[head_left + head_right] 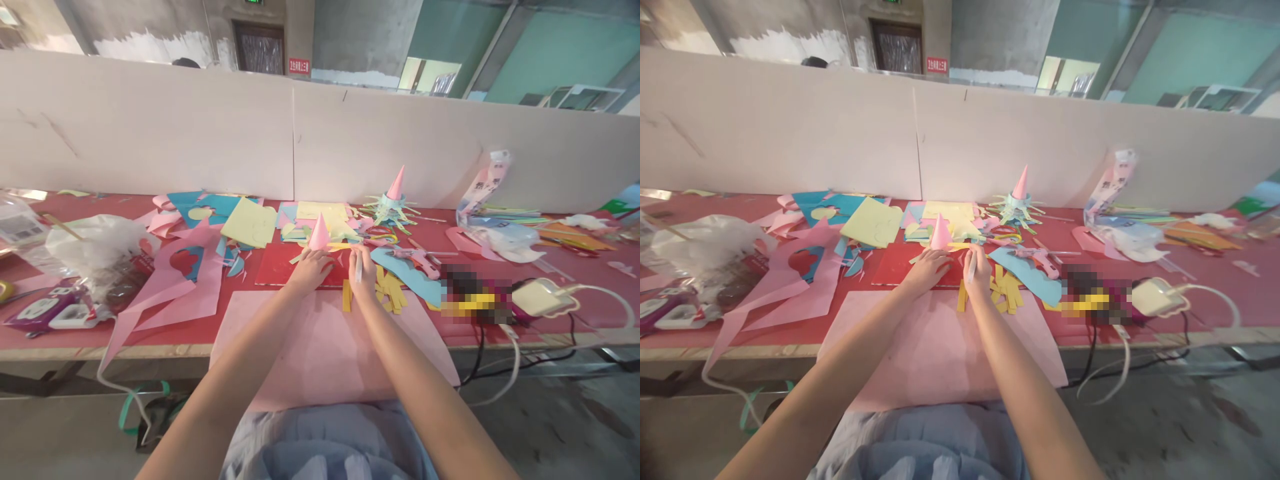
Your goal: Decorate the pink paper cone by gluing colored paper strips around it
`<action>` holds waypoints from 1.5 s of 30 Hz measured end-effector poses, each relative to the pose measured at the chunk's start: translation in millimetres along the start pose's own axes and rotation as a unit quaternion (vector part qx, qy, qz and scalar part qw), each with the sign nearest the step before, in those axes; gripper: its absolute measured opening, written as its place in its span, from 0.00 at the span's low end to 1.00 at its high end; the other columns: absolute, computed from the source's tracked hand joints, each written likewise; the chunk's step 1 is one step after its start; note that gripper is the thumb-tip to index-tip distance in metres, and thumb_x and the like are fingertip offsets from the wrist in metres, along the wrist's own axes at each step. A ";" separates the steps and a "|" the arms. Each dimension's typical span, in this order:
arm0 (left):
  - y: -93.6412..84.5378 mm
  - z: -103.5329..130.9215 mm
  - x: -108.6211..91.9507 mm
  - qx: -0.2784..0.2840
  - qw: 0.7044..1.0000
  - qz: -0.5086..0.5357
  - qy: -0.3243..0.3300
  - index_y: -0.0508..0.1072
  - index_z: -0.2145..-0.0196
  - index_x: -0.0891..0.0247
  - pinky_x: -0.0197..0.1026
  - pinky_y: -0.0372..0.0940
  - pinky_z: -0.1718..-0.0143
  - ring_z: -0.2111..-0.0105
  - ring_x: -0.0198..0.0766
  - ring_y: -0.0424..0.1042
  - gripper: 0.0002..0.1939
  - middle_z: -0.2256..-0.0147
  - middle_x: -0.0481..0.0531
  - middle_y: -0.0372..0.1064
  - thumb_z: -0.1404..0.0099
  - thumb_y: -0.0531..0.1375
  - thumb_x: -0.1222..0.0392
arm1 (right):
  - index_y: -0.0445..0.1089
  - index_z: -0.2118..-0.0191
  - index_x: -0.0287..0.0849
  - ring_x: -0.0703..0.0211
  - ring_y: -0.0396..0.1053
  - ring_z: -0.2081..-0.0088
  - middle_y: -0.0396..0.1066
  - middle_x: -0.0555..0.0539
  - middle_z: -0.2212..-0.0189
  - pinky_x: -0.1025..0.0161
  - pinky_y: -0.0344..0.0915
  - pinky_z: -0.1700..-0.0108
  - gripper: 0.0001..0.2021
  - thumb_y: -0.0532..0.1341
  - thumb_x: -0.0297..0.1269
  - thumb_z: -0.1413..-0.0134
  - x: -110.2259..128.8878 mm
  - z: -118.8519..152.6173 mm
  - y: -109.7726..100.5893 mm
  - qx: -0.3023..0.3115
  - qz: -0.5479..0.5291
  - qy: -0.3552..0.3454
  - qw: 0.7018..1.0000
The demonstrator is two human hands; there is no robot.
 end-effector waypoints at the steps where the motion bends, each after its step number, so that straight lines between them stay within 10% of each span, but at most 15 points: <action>1: 0.0 -0.3 2.2 -0.002 1.000 -0.002 -0.009 0.74 0.56 0.58 0.47 0.51 0.42 0.47 0.41 0.62 0.14 0.49 0.52 0.67 0.34 0.50 0.61 | 0.66 0.57 0.42 0.56 0.70 0.62 0.72 0.43 0.62 0.57 0.66 0.57 0.13 0.49 0.41 0.41 -0.4 0.2 0.4 0.002 0.004 0.001 1.000; 33: -16.2 1.8 27.8 -0.063 0.991 -0.013 -0.121 0.74 0.70 0.62 0.48 0.58 0.49 0.64 0.42 0.69 0.14 0.70 0.54 0.72 0.36 0.49 0.66 | 0.68 0.66 0.45 0.58 0.73 0.65 0.75 0.48 0.68 0.61 0.68 0.59 0.08 0.52 0.37 0.46 12.9 8.0 15.5 0.107 -0.058 -0.017 0.992; 45: -14.3 4.6 37.9 -0.069 0.987 0.020 -0.142 0.72 0.63 0.57 0.45 0.62 0.55 0.55 0.44 0.67 0.09 0.59 0.53 0.68 0.41 0.56 0.67 | 0.66 0.64 0.44 0.58 0.72 0.58 0.74 0.46 0.63 0.58 0.69 0.54 0.08 0.52 0.39 0.44 13.3 6.7 15.0 0.113 -0.133 0.000 0.985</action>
Point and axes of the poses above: each hand's wrist, its own z-axis away from the middle knuckle, its own y-axis out of the palm, x = y × z, the point moved 8 cm from there along -z, towards the middle knuckle
